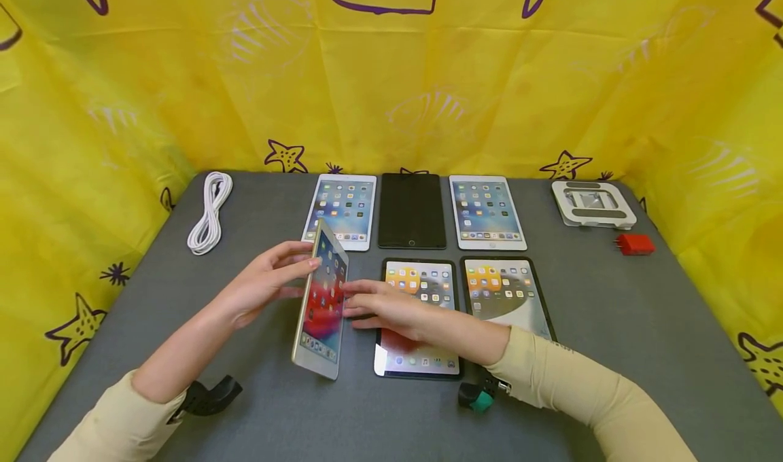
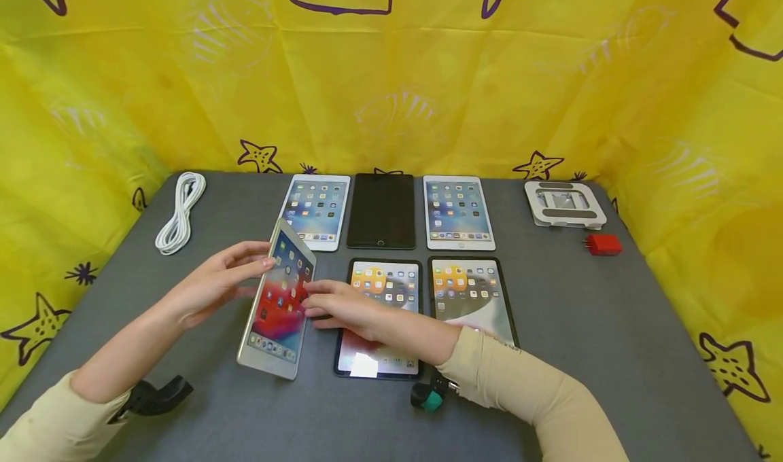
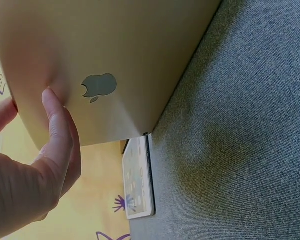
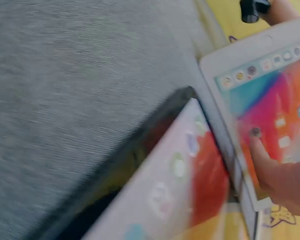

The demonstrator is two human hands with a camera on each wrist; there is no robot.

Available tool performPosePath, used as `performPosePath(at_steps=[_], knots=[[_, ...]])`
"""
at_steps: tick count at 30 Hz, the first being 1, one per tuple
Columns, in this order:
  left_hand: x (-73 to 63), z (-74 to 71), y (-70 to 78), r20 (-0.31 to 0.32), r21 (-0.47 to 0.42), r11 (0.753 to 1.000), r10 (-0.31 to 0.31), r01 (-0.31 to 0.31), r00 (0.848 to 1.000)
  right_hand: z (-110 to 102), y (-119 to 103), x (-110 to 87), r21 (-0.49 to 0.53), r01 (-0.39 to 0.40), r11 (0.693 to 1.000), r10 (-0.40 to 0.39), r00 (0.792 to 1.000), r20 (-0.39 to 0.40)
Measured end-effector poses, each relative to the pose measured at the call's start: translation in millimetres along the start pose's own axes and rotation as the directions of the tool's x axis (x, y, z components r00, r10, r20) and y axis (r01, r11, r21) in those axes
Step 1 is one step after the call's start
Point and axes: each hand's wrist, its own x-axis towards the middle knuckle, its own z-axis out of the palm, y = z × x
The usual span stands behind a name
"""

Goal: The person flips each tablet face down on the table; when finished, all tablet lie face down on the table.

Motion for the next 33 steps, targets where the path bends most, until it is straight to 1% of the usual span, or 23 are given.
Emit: performPosePath(at_steps=[2, 6, 8, 10, 13, 15, 18, 25, 30, 33], knots=[[0.4, 0.7, -0.4, -0.003, -0.006, 1.000, 0.000, 0.000, 1.000, 0, -6, 1.2, -0.028, 0.020, 0.999, -0.020, 1.000, -0.021], [1.5, 2.6, -0.9, -0.007, -0.010, 1.000, 0.004, -0.005, 1.000, 0, -20, 6.2, -0.069, 0.097, 0.993, -0.104, 0.990, -0.099], [2.4, 3.7, -1.0, -0.008, -0.010, 1.000, 0.009, -0.009, 1.000, 0, -27, 9.4, -0.084, 0.138, 0.987, -0.150, 0.978, -0.149], [3.0, 4.8, -1.1, -0.008, -0.011, 1.000, 0.011, -0.011, 1.000, 0, -33, 13.2, -0.107, 0.184, 0.977, -0.202, 0.961, -0.189], [3.9, 6.3, -0.9, -0.005, -0.014, 1.000, 0.011, -0.011, 1.000, 0, -41, 18.3, -0.156, 0.231, 0.960, -0.263, 0.936, -0.233], [4.4, 7.1, -0.7, -0.003, -0.020, 1.000, 0.013, -0.013, 1.000, 0, -46, 21.8, -0.200, 0.254, 0.946, -0.299, 0.923, -0.241], [5.3, 8.1, -0.4, -0.004, -0.028, 0.999, 0.015, -0.016, 1.000, 0, -51, 26.4, -0.256, 0.266, 0.929, -0.327, 0.915, -0.236], [6.5, 10.2, -1.7, -0.005, -0.026, 0.999, 0.030, -0.030, 1.000, 2, -56, 35.8, -0.337, 0.268, 0.903, -0.350, 0.912, -0.212], [6.4, 12.5, -4.0, -0.035, -0.019, 0.998, 0.055, -0.055, 0.998, 3, -56, 41.0, -0.390, 0.272, 0.880, -0.370, 0.907, -0.200], [5.2, 16.0, -6.5, -0.069, 0.001, 0.995, 0.095, -0.095, 0.993, 2, -56, 42.5, -0.403, 0.271, 0.874, -0.372, 0.908, -0.195]])
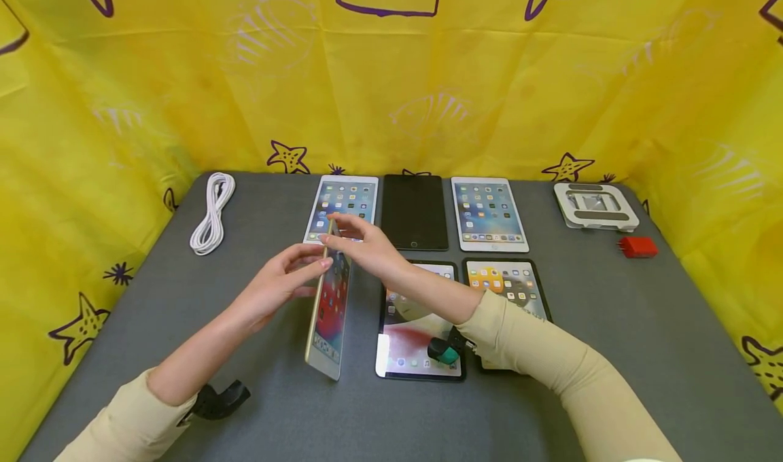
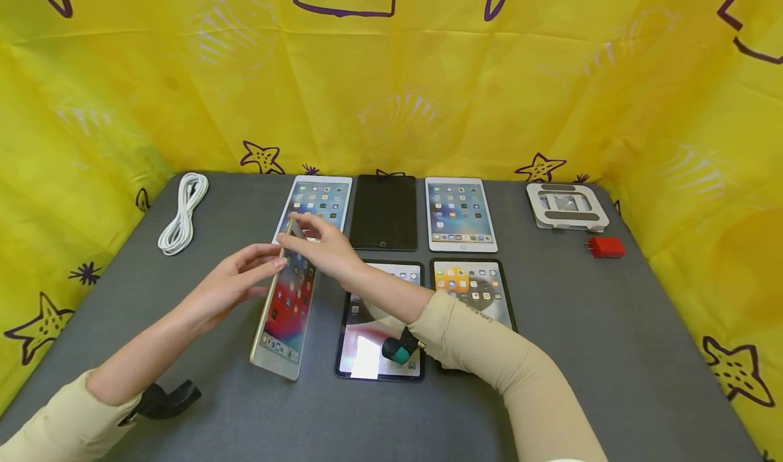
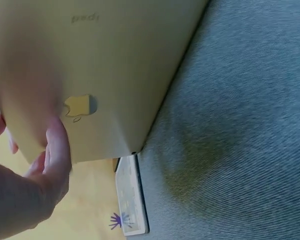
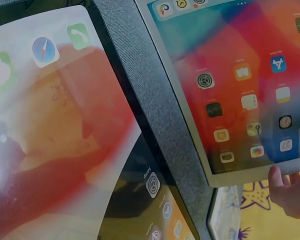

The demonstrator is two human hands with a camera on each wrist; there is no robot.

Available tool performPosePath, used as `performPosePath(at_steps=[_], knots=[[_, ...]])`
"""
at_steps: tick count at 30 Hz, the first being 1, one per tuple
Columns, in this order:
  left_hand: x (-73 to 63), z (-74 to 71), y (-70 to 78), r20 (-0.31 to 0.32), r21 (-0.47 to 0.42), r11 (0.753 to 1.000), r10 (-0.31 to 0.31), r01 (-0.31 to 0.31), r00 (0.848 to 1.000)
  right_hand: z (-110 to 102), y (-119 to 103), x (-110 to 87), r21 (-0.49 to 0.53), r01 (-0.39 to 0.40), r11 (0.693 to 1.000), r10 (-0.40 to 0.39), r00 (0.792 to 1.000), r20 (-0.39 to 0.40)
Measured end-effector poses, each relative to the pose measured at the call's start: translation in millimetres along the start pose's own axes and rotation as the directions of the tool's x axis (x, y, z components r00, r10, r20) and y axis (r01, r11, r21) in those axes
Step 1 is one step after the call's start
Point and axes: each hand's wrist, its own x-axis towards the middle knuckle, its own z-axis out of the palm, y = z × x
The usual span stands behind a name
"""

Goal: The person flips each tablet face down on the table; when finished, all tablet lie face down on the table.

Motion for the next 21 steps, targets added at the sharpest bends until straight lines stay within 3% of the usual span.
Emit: performPosePath(at_steps=[4, 6, 7, 9, 11, 12, 14, 17, 21], knots=[[-5.0, 6.0, -3.1, -0.075, 0.121, 0.988, 0.109, -0.099, 0.991, -1, 1, 0.8, -0.003, 0.001, 1.000, -0.001, 1.000, 0.009], [-7.9, 8.5, -4.8, -0.122, 0.201, 0.960, 0.224, -0.196, 0.967, -1, 1, 1.0, -0.005, -0.001, 1.000, 0.001, 1.000, 0.013], [-9.1, 9.4, -5.7, -0.143, 0.226, 0.939, 0.295, -0.259, 0.945, -1, 1, 0.9, -0.004, -0.003, 1.000, 0.003, 1.000, 0.014], [-11.6, 10.4, -7.4, -0.159, 0.266, 0.872, 0.460, -0.411, 0.874, -2, 1, 0.6, 0.002, -0.006, 1.000, 0.006, 1.000, 0.016], [-14.2, 10.4, -8.9, -0.127, 0.269, 0.780, 0.610, -0.565, 0.782, -3, 1, 0.1, 0.006, -0.009, 1.000, 0.009, 1.000, 0.018], [-15.9, 10.0, -9.4, -0.091, 0.279, 0.727, 0.670, -0.627, 0.737, -3, 1, -0.1, 0.012, -0.007, 1.000, 0.007, 1.000, 0.020], [-19.1, 9.4, -11.0, 0.009, 0.297, 0.631, 0.749, -0.717, 0.663, -4, 2, -0.6, 0.015, -0.003, 1.000, 0.003, 1.000, 0.024], [-22.2, 8.4, -14.3, 0.178, 0.323, 0.515, 0.791, -0.794, 0.585, -6, 3, -1.6, 0.026, 0.009, 1.000, -0.010, 0.999, 0.032], [-21.3, 6.5, -20.5, 0.344, 0.293, 0.430, 0.786, -0.854, 0.514, -9, 5, -2.2, 0.054, 0.019, 0.998, -0.022, 0.999, 0.045]])
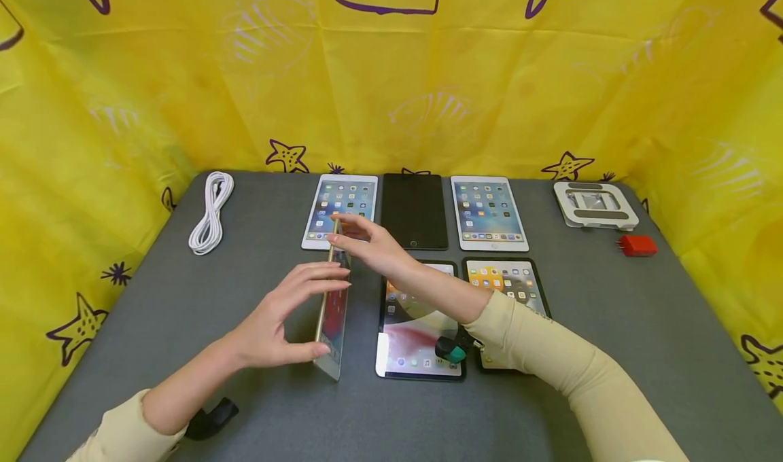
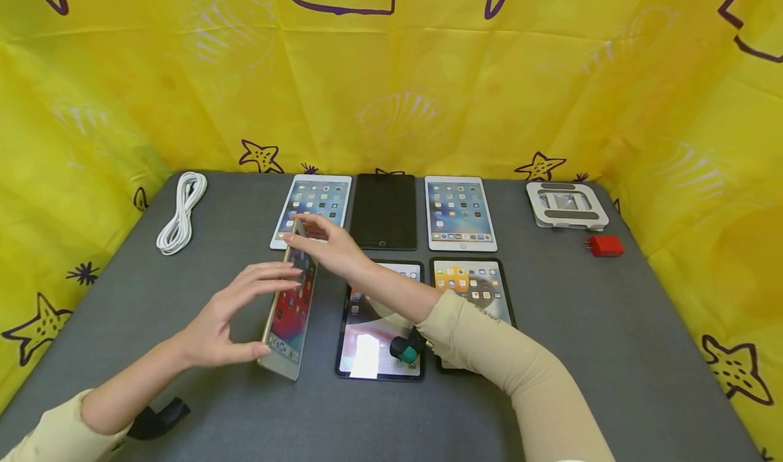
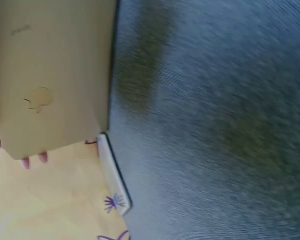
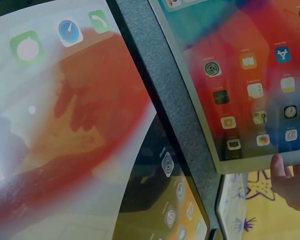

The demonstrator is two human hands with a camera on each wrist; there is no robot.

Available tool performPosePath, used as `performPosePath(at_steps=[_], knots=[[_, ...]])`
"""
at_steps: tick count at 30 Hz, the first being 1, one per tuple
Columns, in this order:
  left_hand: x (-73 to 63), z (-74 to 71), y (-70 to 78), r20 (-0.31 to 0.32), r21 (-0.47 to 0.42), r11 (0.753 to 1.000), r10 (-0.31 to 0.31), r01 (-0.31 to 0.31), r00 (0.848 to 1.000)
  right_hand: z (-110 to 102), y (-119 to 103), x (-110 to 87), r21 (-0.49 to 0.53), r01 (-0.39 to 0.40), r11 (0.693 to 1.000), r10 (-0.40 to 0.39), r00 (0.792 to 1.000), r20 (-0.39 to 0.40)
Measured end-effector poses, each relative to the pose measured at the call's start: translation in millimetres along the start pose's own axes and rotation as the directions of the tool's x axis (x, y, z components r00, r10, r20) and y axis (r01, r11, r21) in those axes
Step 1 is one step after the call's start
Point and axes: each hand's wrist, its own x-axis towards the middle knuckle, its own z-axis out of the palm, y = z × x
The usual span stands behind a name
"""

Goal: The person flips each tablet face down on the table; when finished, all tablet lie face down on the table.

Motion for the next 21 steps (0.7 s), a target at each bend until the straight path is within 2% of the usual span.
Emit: performPosePath(at_steps=[5, 11, 17, 21], knots=[[-3.7, 3.1, -6.5, 0.079, 0.072, 0.994, 0.081, -0.087, 0.994, -3, 3, -0.6, 0.014, 0.002, 1.000, -0.002, 1.000, 0.019], [-3.4, 6.3, -9.1, 0.100, 0.101, 0.989, 0.100, -0.110, 0.990, -5, 4, -2.5, 0.028, 0.007, 1.000, -0.007, 1.000, 0.021], [0.1, 9.1, -7.5, 0.086, 0.115, 0.983, 0.130, -0.140, 0.988, -10, 6, -5.5, 0.056, -0.018, 0.998, 0.017, 1.000, 0.025], [5.4, 11.5, -6.6, 0.043, 0.176, 0.957, 0.226, -0.230, 0.973, -14, 7, -9.3, 0.117, -0.042, 0.992, 0.037, 0.999, 0.038]])
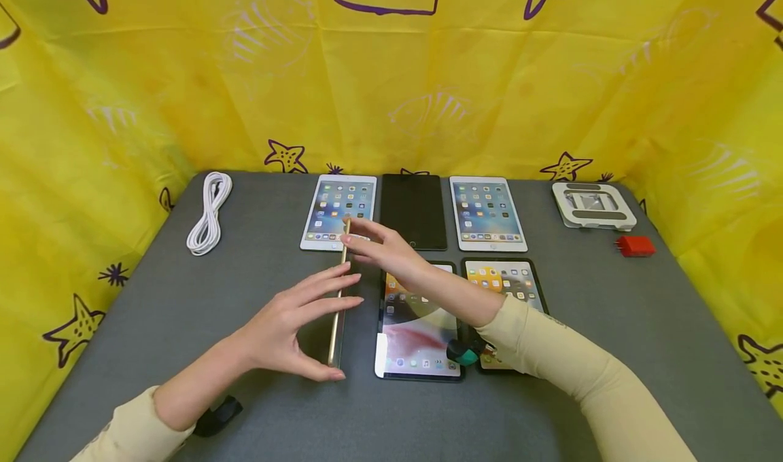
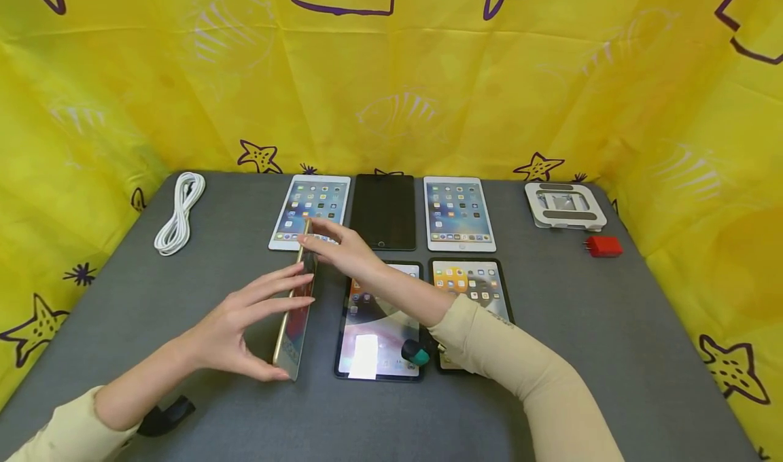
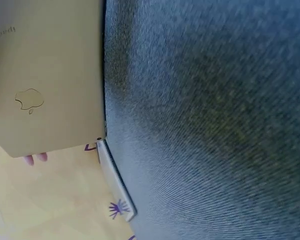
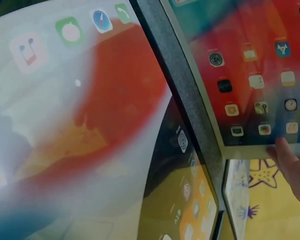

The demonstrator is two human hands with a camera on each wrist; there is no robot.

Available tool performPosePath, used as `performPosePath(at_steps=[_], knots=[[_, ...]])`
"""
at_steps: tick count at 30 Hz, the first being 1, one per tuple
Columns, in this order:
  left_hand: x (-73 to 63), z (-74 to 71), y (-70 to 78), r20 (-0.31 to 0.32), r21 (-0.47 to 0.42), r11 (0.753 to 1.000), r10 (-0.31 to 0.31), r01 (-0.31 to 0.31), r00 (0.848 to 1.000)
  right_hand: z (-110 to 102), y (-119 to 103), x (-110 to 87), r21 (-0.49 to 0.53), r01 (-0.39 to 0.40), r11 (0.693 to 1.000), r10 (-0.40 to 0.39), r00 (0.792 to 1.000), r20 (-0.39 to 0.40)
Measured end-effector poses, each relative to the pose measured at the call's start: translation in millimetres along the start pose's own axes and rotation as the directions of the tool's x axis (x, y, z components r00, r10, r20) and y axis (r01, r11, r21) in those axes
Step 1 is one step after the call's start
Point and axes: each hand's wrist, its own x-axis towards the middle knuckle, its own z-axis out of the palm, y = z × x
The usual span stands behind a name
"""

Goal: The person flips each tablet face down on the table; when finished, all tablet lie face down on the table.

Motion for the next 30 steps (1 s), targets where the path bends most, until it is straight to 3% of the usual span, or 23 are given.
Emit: performPosePath(at_steps=[5, 9, 19, 30], knots=[[7.0, 3.1, 2.1, -0.057, 0.133, 0.984, 0.123, -0.115, 0.991, -3, 0, -5.3, 0.089, 0.008, 0.996, -0.010, 1.000, 0.025], [11.2, 6.9, 4.5, -0.055, 0.167, 0.974, 0.162, -0.151, 0.985, -4, 2, -9.6, 0.111, 0.015, 0.994, -0.018, 1.000, 0.024], [15.3, 16.0, 7.1, -0.020, 0.145, 0.976, 0.168, -0.163, 0.986, -9, 4, -20.0, 0.196, -0.025, 0.980, 0.022, 1.000, 0.021], [7.2, 25.8, 6.7, 0.121, 0.208, 0.965, 0.138, -0.161, 0.983, -11, 16, -21.5, 0.247, -0.127, 0.961, 0.136, 0.991, -0.019]])
